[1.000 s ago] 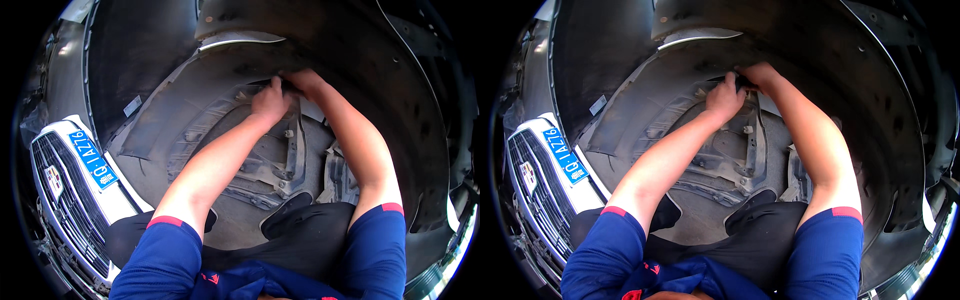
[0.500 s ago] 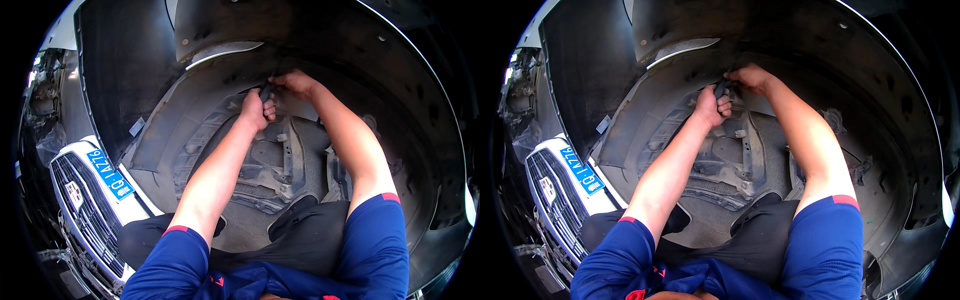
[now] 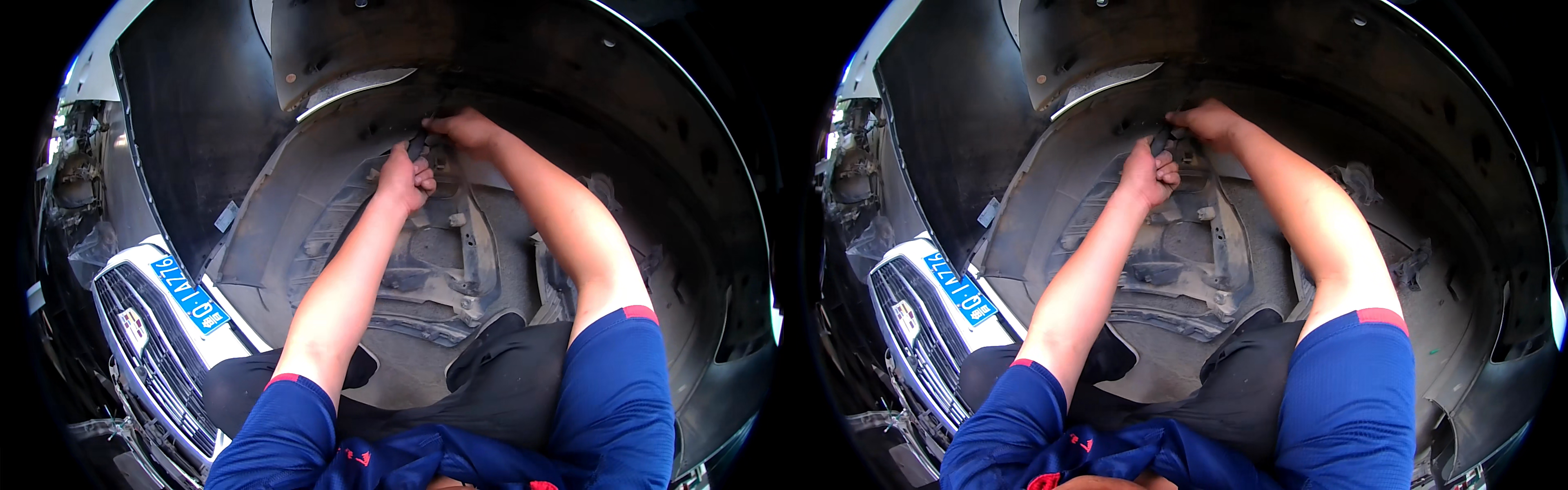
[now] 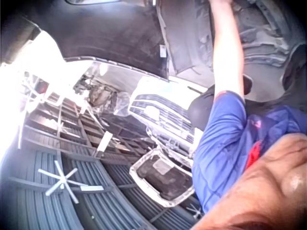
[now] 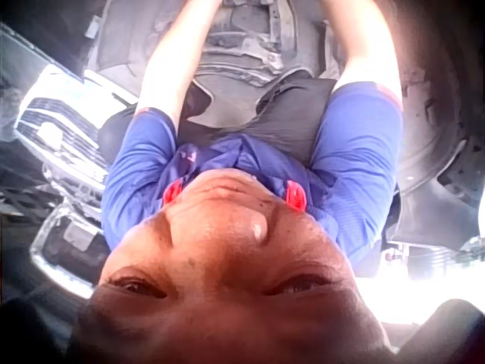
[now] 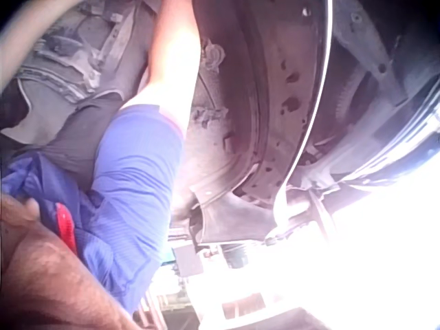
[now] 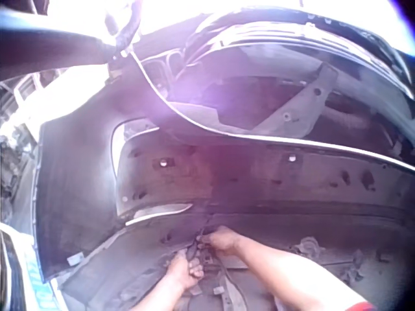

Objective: The person unscrews fasteners from a car bumper panel using a screwdriver, carries the removed screws across the workshop, and then unscrews fasteners from another car bumper panel with the screwdriver.

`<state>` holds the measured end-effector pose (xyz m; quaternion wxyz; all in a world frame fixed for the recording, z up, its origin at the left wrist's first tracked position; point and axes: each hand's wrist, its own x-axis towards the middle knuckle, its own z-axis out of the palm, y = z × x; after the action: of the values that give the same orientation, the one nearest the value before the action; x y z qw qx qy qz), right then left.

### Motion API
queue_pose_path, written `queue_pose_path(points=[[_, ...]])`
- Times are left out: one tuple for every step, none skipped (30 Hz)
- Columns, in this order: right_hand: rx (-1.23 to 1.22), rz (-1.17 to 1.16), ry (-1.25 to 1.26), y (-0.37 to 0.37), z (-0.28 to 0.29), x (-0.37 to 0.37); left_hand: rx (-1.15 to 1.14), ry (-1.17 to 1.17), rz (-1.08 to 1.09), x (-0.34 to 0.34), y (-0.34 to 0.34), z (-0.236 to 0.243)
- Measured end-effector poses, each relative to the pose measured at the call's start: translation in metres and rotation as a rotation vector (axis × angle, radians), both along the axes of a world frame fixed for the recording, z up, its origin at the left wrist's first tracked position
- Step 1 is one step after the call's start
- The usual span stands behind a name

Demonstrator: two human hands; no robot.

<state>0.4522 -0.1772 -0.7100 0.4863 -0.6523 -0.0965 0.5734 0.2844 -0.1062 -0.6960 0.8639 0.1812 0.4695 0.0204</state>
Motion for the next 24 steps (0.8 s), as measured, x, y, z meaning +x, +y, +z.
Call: queue_pose_path(points=[[-0.003, -0.007, -0.003, -0.004, -0.007, 0.001, -0.086, -0.015, 0.010, 0.001, -0.002, 0.003], [0.070, -0.027, 0.040, -0.007, -0.010, 0.000, -0.047, 0.028, 0.001, 0.000, -0.004, 0.004], [0.141, -0.048, 0.082, -0.009, -0.013, 0.000, 0.105, 0.107, -0.031, 0.001, -0.006, 0.004], [0.138, -0.053, 0.083, -0.010, -0.015, 0.001, 0.478, 0.220, -0.114, 0.004, -0.010, 0.003], [0.122, -0.048, -0.005, -0.008, -0.010, -0.001, 1.174, 0.373, -0.299, 0.006, -0.012, 0.001], [0.105, -0.043, -0.092, -0.007, -0.006, -0.004, 1.616, 0.527, -0.411, 0.003, -0.012, 0.000], [0.102, -0.046, -0.092, -0.005, -0.006, -0.006, 1.650, 0.520, -0.484, -0.003, -0.013, -0.001], [0.092, -0.031, -0.123, -0.004, -0.006, -0.006, 1.683, 0.507, -0.556, -0.006, -0.015, 0.006], [0.082, -0.017, -0.153, -0.004, -0.006, -0.006, 1.750, 0.486, -0.701, -0.008, -0.016, 0.010], [0.078, -0.022, -0.153, -0.005, -0.007, -0.005, 1.748, 0.479, -0.705, -0.006, -0.014, 0.006], [0.064, 0.004, -0.160, -0.001, 0.001, -0.006, 1.284, 0.342, -0.538, -0.006, -0.007, 0.003], [0.050, 0.030, -0.166, 0.001, 0.006, -0.008, 0.821, 0.208, -0.364, -0.006, 0.000, -0.001], [0.058, 0.031, -0.159, 0.004, 0.004, -0.011, 0.361, 0.075, -0.185, -0.007, 0.006, -0.004], [0.102, -0.032, -0.008, 0.001, 0.000, -0.009, -0.018, 0.019, -0.104, 0.001, 0.006, 0.005], [0.148, -0.094, 0.143, -0.002, -0.005, -0.007, -0.022, 0.018, -0.107, 0.003, 0.005, 0.005], [0.145, -0.097, 0.142, -0.004, -0.009, -0.006, -0.004, 0.057, -0.125, 0.005, 0.004, 0.005], [0.160, -0.094, 0.182, -0.004, -0.010, -0.007, 0.017, 0.098, -0.139, 0.006, 0.003, 0.008], [0.174, -0.091, 0.220, -0.004, -0.010, -0.007, 0.441, 0.331, -0.226, 0.011, -0.005, 0.009], [0.173, -0.091, 0.222, -0.004, -0.010, -0.007, 0.440, 0.332, -0.226, 0.008, -0.012, 0.009], [0.135, -0.059, 0.052, -0.003, -0.009, -0.008, 1.148, 0.390, -0.418, 0.004, -0.021, 0.010], [0.096, -0.026, -0.117, -0.002, -0.009, -0.009, 1.859, 0.417, -0.601, 0.001, -0.026, 0.012], [0.094, -0.027, -0.118, -0.003, -0.008, -0.009, 1.694, 0.442, -0.692, 0.001, -0.025, 0.013], [0.083, -0.015, -0.202, 0.002, 0.002, -0.015, 1.700, 0.457, -0.691, -0.004, -0.017, 0.008], [0.068, -0.006, -0.289, 0.005, 0.011, -0.018, 1.726, 0.352, -0.570, -0.007, -0.008, -0.004]])
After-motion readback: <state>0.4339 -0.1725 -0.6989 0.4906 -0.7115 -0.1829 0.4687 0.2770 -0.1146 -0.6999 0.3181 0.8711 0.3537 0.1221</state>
